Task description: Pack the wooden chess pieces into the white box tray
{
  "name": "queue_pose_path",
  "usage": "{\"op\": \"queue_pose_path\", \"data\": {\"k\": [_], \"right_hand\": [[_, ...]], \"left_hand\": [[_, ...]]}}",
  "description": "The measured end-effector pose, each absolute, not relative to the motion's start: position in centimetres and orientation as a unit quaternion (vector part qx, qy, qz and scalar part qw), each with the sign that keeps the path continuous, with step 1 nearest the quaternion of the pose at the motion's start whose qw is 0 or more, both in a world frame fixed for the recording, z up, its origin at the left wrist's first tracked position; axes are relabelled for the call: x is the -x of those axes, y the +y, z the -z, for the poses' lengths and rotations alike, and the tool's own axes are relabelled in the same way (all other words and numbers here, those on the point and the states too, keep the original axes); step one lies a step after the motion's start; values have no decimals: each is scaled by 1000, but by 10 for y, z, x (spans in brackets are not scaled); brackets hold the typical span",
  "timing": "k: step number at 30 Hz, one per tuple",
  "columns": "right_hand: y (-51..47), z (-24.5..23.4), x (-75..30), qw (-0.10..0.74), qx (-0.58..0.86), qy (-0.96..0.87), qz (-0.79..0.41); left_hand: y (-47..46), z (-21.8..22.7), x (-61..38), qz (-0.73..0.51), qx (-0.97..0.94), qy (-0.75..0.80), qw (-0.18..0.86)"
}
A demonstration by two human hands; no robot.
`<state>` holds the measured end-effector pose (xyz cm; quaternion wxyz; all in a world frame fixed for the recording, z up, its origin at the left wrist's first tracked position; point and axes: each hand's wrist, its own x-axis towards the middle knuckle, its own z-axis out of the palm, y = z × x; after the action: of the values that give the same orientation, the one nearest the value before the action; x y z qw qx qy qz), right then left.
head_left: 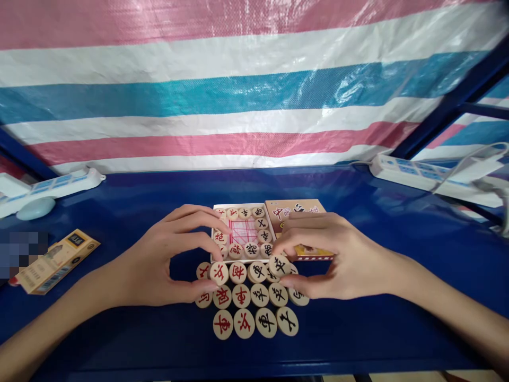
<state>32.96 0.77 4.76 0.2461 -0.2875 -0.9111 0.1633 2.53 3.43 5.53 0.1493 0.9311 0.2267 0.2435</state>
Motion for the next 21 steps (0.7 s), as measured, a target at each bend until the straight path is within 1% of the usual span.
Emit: {"op": "queue_pose_path", "data": {"k": [3, 8, 13, 21], "right_hand": [[7, -53, -332, 190, 301, -915, -193], [7, -49, -330, 138, 319, -920, -183], [7, -43, -330, 158, 309, -920, -181], [8, -42, -328, 177, 289, -919, -200]], "left_hand": [[37, -54, -22, -187, -944, 220, 157], [38, -48, -21, -158, -953, 217, 139], [38, -47, -21, -149, -961, 205, 113], [40, -43, -21, -147, -962, 201, 111]]}}
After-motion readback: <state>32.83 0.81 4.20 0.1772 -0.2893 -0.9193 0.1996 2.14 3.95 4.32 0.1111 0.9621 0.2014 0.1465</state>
